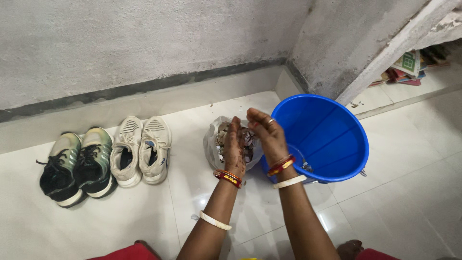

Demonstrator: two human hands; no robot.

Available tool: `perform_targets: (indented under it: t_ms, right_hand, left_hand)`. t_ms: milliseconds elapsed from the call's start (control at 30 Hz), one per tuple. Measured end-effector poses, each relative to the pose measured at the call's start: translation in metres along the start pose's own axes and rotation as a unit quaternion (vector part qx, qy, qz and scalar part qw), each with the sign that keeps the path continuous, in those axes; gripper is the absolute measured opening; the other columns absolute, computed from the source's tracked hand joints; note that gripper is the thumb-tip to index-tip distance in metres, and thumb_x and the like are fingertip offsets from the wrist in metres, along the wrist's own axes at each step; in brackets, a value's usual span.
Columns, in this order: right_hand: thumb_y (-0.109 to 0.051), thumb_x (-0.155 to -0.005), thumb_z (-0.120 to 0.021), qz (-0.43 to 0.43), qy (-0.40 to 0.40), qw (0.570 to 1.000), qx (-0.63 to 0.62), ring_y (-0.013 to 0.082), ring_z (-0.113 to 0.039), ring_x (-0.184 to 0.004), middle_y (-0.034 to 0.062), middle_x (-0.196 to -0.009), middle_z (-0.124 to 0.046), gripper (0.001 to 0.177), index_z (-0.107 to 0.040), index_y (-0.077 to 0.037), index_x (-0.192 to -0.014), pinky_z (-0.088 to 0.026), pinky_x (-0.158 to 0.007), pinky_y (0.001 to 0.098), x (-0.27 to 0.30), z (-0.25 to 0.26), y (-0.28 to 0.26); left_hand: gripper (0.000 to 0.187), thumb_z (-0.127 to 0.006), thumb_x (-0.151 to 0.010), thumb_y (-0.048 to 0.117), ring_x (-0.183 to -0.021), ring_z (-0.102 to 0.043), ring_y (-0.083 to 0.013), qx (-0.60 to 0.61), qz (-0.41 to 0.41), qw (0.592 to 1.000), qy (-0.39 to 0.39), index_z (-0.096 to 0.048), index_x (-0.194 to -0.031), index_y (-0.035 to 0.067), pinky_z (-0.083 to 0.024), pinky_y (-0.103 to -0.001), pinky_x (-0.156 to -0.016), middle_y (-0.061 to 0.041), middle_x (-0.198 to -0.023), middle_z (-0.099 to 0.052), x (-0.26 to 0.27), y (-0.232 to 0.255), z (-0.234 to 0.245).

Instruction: The person sits on the floor and sorts small pieces of trash from a white plastic bag into a blue bucket. They pick up items one by one and place them into the bucket.

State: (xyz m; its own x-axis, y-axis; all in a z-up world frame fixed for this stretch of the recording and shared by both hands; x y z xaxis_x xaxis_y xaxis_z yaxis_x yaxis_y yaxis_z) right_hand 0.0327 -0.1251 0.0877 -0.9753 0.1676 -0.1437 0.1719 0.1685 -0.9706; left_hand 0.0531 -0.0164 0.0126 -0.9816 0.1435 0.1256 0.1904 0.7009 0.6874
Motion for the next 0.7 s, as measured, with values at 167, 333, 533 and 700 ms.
perform_targets:
  t_ms: [167, 333, 533, 700]
  right_hand:
    - [-0.004, -0.100, -0.059, 0.036, 0.024, 0.999, -0.015, 0.0199, -0.066, -0.119, 0.0104, -0.124, -0.070, 0.029, -0.065, 0.001, -0.128, -0.055, -0.104, 0.0340, -0.009, 0.037, -0.039]
    - [-0.005, -0.103, -0.057, 0.028, 0.059, 0.997, 0.044, 0.0184, -0.069, -0.109, 0.0095, -0.117, -0.071, 0.025, -0.065, 0.000, -0.125, -0.057, -0.097, 0.0335, -0.019, 0.096, -0.053]
    - [-0.011, -0.101, -0.059, -0.020, 0.030, 0.983, 0.178, 0.0178, -0.070, -0.101, 0.0090, -0.111, -0.072, 0.026, -0.067, -0.001, -0.124, -0.058, -0.089, 0.0317, -0.023, 0.137, -0.037]
    - [-0.015, -0.097, -0.061, -0.108, -0.074, 0.923, 0.361, 0.0174, -0.072, -0.105, 0.0102, -0.112, -0.076, 0.031, -0.070, -0.005, -0.125, -0.057, -0.092, 0.0305, -0.005, 0.134, -0.027]
  left_hand:
    - [0.077, -0.057, -0.097, 0.050, -0.153, -0.033, -0.0267, -0.112, -0.027, 0.992, -0.059, -0.035, -0.157, 0.007, -0.027, -0.038, -0.123, -0.014, -0.165, -0.035, 0.015, -0.005, -0.035]
    - [0.087, -0.061, -0.093, 0.053, -0.152, -0.027, -0.0311, -0.285, -0.063, 0.952, -0.089, -0.027, -0.160, 0.010, -0.028, -0.043, -0.121, -0.016, -0.165, -0.029, 0.024, -0.018, -0.053]
    - [0.084, -0.064, -0.096, 0.049, -0.145, -0.043, -0.0348, -0.424, -0.152, 0.888, -0.088, -0.027, -0.160, 0.009, -0.038, -0.044, -0.119, -0.023, -0.158, -0.041, 0.026, -0.037, -0.061]
    - [0.085, -0.069, -0.090, 0.014, -0.138, -0.049, -0.0356, -0.389, -0.110, 0.911, -0.083, -0.021, -0.160, 0.007, -0.042, -0.042, -0.113, -0.023, -0.154, -0.042, 0.028, -0.042, -0.064]
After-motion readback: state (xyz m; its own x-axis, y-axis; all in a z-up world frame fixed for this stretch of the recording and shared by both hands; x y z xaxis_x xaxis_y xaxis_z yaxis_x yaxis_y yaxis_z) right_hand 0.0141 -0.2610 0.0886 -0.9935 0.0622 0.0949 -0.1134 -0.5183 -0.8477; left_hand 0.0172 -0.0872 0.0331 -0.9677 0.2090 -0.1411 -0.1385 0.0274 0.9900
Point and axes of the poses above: each hand's wrist, its own x-axis away from the middle knuckle, its own z-axis out of the back of the hand, y = z × x, the point moved 6 cm from there along -x, towards the middle knuckle
